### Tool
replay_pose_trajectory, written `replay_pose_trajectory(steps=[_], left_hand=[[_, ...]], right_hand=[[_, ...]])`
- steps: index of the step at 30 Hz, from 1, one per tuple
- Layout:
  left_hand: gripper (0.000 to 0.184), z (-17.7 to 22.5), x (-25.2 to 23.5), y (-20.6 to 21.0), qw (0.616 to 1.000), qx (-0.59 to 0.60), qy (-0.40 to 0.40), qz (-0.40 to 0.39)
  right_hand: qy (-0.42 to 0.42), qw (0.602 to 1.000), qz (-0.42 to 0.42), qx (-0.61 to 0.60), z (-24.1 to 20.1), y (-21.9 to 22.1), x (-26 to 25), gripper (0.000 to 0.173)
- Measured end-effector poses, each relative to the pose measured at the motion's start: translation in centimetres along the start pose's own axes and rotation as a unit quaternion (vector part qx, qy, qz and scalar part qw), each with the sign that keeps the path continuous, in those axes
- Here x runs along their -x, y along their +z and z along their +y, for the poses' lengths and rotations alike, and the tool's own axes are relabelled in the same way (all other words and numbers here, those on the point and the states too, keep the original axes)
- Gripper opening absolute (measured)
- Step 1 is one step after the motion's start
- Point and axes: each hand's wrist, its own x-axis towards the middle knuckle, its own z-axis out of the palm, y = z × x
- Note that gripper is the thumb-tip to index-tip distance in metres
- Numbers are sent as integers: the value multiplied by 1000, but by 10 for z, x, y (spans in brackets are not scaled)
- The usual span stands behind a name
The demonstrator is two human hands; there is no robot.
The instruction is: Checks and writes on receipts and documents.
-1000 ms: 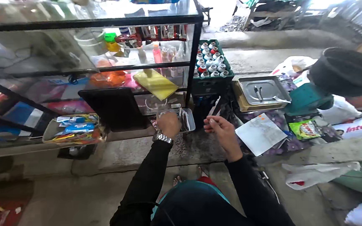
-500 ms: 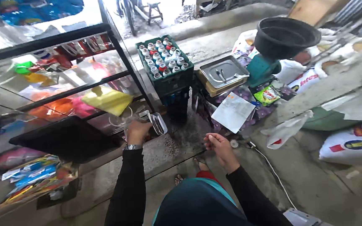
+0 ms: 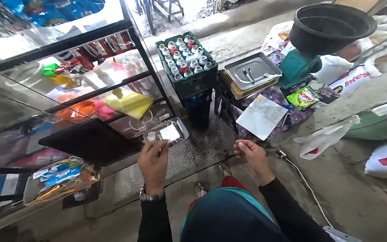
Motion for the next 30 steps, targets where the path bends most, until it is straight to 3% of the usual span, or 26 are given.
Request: replay_pose_trajectory(steps=[5,11,15,17,19,22,26,30], left_hand=[[14,40,26,17,994,92,53,-5],[25,92,22,95,966,234,-28,-107],[18,111,-8,171,969,201,-95,-106],[24,120,-26,207,969,182,-124,-109],[31,125,-42,241,972,146,-142,-115],[22,132,-58,284,974,130,-153,-106],[18,145,-79,330,970,136,-179,-90],[24,142,-108,371,970,125,-180,-103]], right_hand=[[-9,996,-51,70,-8,-1,-32,26],[-51,977,-51,201,-36,-42,-127,29],[-49,968,-32,245,-53,-93,-203,32],[-50,962,-28,268,-62,-123,-246,34],[-52,954,-19,293,-72,-147,-306,33],[-56,933,9,355,-83,-171,-390,33],[-44,902,-10,429,-104,-176,-469,35],[16,867,-51,495,-109,-165,-515,43]])
